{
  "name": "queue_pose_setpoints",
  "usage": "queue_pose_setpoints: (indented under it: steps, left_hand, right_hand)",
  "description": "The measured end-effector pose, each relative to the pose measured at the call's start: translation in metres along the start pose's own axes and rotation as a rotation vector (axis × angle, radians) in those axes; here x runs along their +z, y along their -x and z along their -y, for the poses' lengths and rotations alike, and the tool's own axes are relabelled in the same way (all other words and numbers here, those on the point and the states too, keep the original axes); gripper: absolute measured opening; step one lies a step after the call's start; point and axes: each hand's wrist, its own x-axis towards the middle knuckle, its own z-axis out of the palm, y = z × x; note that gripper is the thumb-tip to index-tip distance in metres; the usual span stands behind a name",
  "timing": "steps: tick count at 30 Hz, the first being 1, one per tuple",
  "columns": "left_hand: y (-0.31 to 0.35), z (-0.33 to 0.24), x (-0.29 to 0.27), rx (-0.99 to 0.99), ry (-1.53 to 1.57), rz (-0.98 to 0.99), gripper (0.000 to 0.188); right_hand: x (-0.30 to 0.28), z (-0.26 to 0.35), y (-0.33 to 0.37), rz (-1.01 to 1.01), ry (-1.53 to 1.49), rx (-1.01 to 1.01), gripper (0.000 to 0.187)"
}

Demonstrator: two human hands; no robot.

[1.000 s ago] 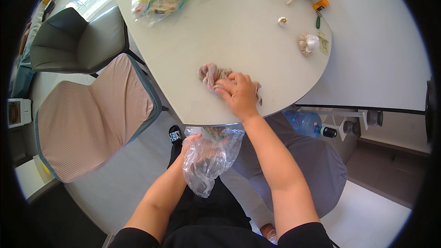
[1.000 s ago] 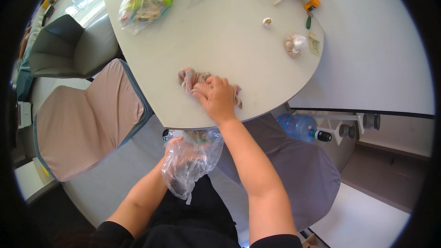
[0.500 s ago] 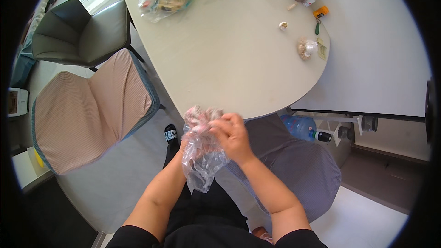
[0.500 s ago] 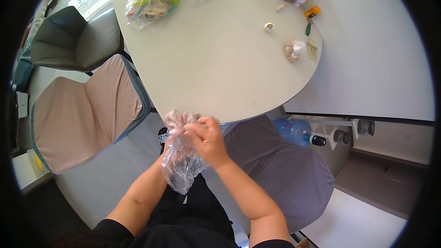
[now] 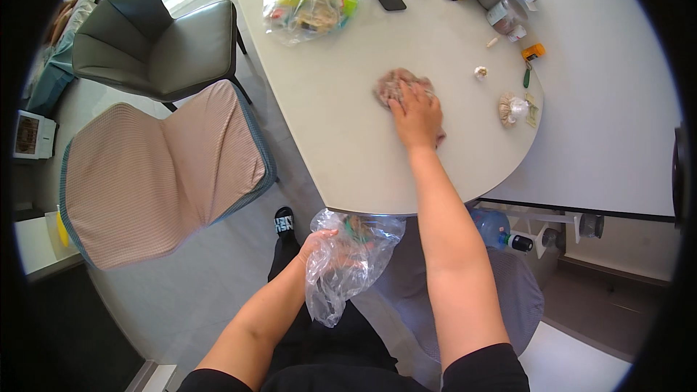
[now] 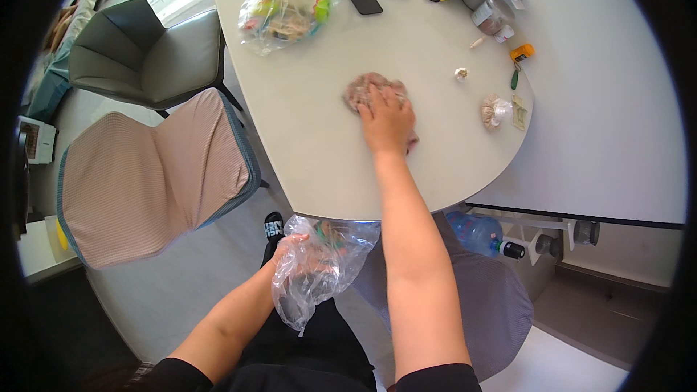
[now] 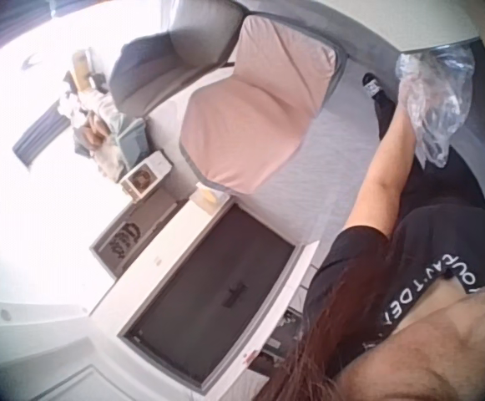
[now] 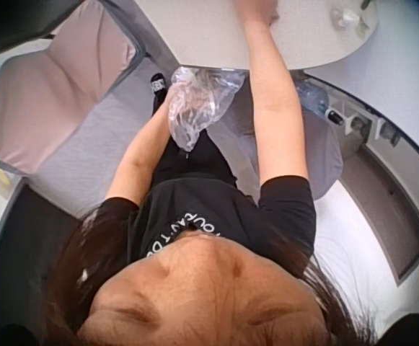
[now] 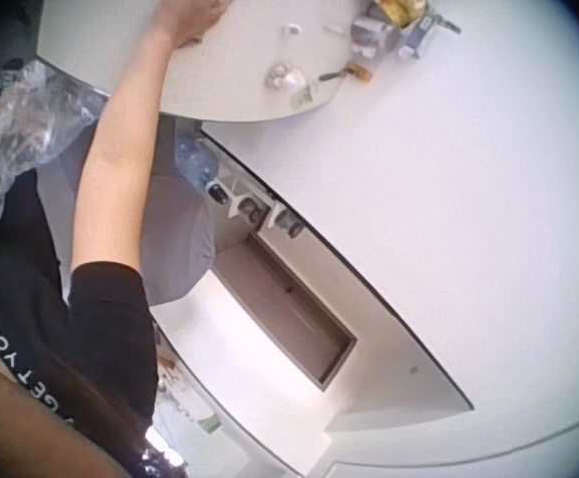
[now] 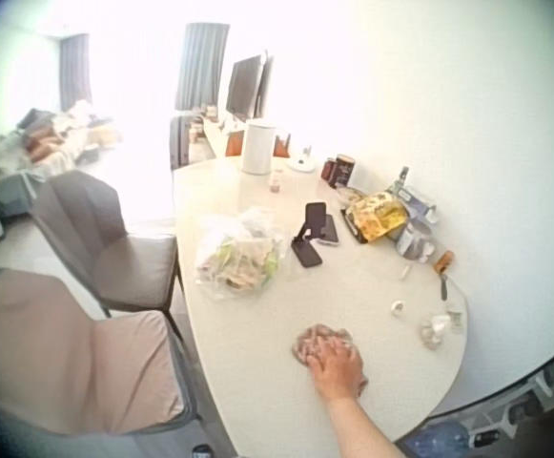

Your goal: The person wipes the surface of a dining table with a cloth, moves a phone and a plastic bag, and fits covers onto the seats of several chairs.

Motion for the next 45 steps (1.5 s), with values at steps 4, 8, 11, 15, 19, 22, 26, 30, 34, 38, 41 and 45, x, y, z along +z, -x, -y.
queue_pose_setpoints:
  steps: [4, 8, 11, 15, 19, 22, 26, 30, 34, 38, 41, 45]
  left_hand:
    - [0.008, -0.006, -0.005, -0.051, -0.009, -0.020, 0.077]
    - [0.006, -0.009, -0.003, -0.048, -0.010, 0.009, 0.074]
    - [0.003, -0.008, -0.007, -0.048, -0.013, 0.030, 0.067]
    - [0.009, -0.008, 0.005, 0.021, -0.141, 0.043, 0.056]
    - [0.001, -0.007, -0.007, -0.004, -0.023, -0.009, 0.054]
    - [0.004, -0.008, -0.020, -0.028, -0.009, -0.029, 0.054]
    - [0.005, 0.006, -0.014, -0.051, -0.047, -0.014, 0.055]
    - [0.020, 0.028, -0.014, -0.095, 0.028, -0.101, 0.051]
    - [0.042, 0.041, -0.007, -0.145, 0.165, -0.138, 0.056]
    - [0.059, 0.042, 0.002, -0.138, 0.183, -0.159, 0.057]
    - [0.067, 0.040, 0.008, -0.137, 0.161, -0.143, 0.066]
    - [0.058, 0.041, 0.025, -0.115, -0.044, -0.197, 0.073]
  right_hand:
    - [-0.009, 0.029, 0.006, 0.190, -0.305, -0.207, 0.034]
    - [-0.045, 0.055, 0.051, 0.282, -0.484, -0.418, 0.030]
    - [-0.069, 0.052, 0.091, 0.245, -0.480, -0.529, 0.027]
    - [-0.115, 0.049, 0.127, 0.403, -0.573, -0.553, 0.027]
    - [-0.154, 0.023, 0.125, 0.580, -0.780, -0.367, 0.033]
    - [-0.166, -0.017, 0.077, 0.551, -0.774, -0.051, 0.024]
    - [-0.110, -0.137, 0.044, 0.303, -0.781, 0.419, 0.020]
    - [-0.070, -0.100, 0.063, -0.042, -0.039, -0.116, 0.016]
    - [-0.077, -0.003, 0.104, 0.034, -0.270, -0.213, 0.019]
    - [-0.106, 0.030, 0.119, 0.212, -0.739, 0.002, 0.018]
    - [-0.122, -0.013, 0.082, 0.630, -1.514, 0.785, 0.023]
    - [-0.106, -0.129, 0.048, 0.306, -0.346, 0.409, 0.050]
